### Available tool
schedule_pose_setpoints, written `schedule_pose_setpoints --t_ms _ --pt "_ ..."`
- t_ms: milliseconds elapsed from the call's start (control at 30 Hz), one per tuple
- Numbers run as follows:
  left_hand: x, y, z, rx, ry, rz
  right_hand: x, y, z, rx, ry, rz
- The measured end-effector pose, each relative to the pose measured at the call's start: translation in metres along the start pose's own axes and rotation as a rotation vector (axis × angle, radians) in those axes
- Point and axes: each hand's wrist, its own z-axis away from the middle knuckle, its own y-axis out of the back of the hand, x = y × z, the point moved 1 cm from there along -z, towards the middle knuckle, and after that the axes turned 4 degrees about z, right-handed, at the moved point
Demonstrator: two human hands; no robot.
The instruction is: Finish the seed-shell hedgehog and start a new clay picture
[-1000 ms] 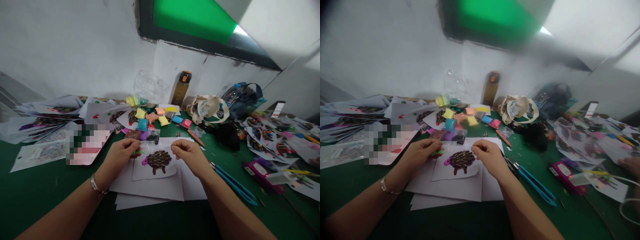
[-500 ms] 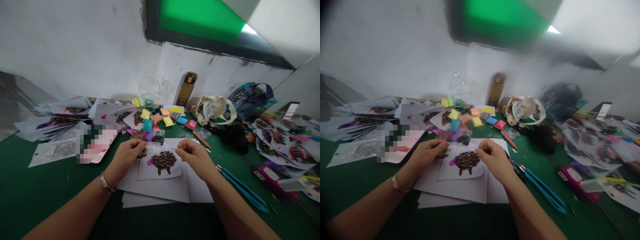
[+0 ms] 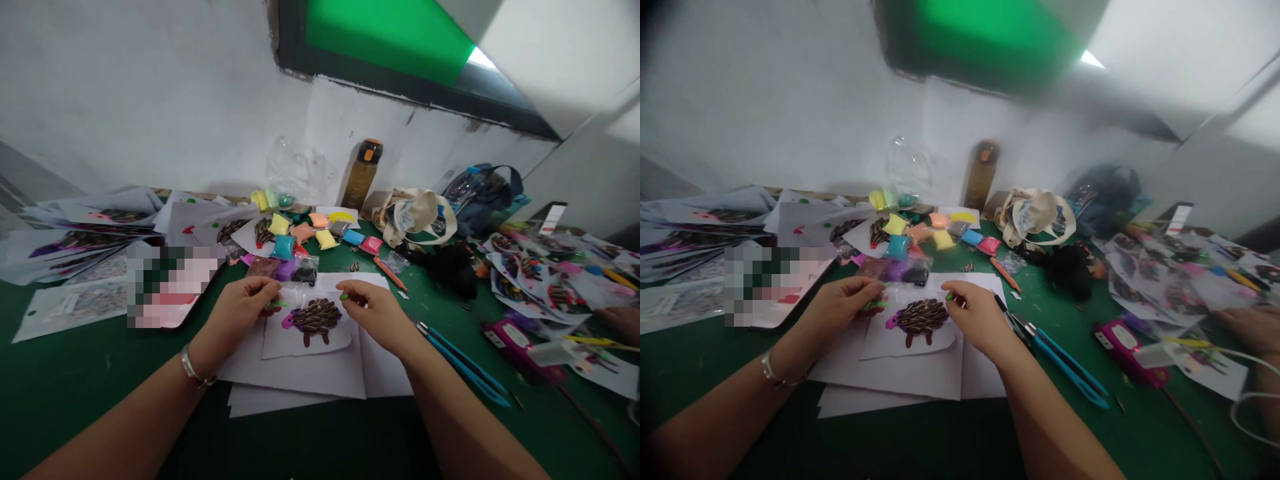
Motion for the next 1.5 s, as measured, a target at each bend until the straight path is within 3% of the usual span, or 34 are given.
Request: schedule_pose_setpoints --t_ms 233,733,1033,1500 --pt "0.006 0.000 0.002 0.019 -0.027 -0.098 -0.001 -0.005 -0.002 -0.114 0.116 0.166" --pt "0.009 -0.001 0.004 0.026 -0.024 -0.155 -0.007 -0.013 0.002 -0.142 0.175 0.358" --pt "0.001 0.000 0.000 0.026 -0.062 -0.150 -0.012 -0.007 0.005 -0.209 0.113 0.353" --pt "0.003 0.001 0.000 0.022 -0.062 -0.177 -0.009 -0.009 0.001 -0.200 0.055 0.424"
